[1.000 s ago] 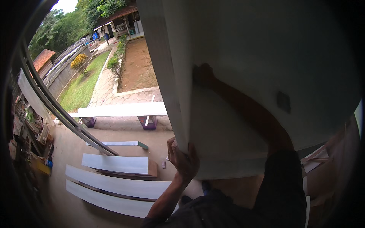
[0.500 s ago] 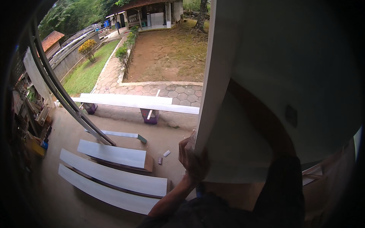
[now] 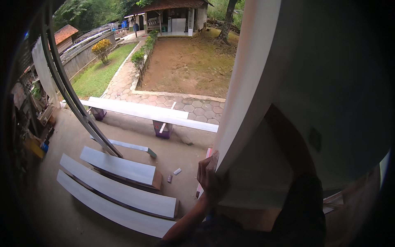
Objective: The person sands the interior and edges of a white wooden cabinet unit using a sanding block by hand.
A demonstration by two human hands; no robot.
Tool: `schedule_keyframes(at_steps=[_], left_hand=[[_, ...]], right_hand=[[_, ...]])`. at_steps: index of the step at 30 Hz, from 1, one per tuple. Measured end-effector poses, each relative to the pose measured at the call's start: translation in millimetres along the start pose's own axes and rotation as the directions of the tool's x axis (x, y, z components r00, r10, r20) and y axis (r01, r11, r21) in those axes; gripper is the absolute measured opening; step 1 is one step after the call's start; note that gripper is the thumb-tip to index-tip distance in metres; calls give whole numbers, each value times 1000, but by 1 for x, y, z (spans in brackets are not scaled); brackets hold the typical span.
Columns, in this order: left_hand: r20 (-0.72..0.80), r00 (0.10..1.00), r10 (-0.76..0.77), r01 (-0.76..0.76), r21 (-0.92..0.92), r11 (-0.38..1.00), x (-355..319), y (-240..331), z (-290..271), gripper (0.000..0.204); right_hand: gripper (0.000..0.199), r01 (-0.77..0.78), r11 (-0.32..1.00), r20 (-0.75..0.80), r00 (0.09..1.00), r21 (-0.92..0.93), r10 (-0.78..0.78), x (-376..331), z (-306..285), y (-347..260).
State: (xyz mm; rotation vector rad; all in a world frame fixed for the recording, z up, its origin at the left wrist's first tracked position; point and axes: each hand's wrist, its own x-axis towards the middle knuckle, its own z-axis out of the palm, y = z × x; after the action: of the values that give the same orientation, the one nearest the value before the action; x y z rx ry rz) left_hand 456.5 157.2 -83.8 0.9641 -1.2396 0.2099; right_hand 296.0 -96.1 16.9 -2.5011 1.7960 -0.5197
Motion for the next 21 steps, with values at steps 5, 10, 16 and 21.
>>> schedule_keyframes(at_steps=[5, 10, 16, 21], left_hand=[[0, 999, -36, 36, -37, 999, 0, 0, 1, 50], [-24, 999, -30, 29, -26, 999, -3, 3, 3, 46], [-35, 998, -58, 56, -35, 998, -7, -2, -3, 46], [-57, 993, -103, 102, -24, 995, -10, -1, -2, 53]], right_hand=[[44, 18, 1000, -6, 1000, 4, -18, -1, -3, -2], [44, 50, 999, -9, 999, -7, -50, 1, -2, -3], [45, 138, 990, -4, 990, -11, -138, -2, -2, -17], [45, 191, 981, 16, 982, -19, -190, -10, -6, -39]])
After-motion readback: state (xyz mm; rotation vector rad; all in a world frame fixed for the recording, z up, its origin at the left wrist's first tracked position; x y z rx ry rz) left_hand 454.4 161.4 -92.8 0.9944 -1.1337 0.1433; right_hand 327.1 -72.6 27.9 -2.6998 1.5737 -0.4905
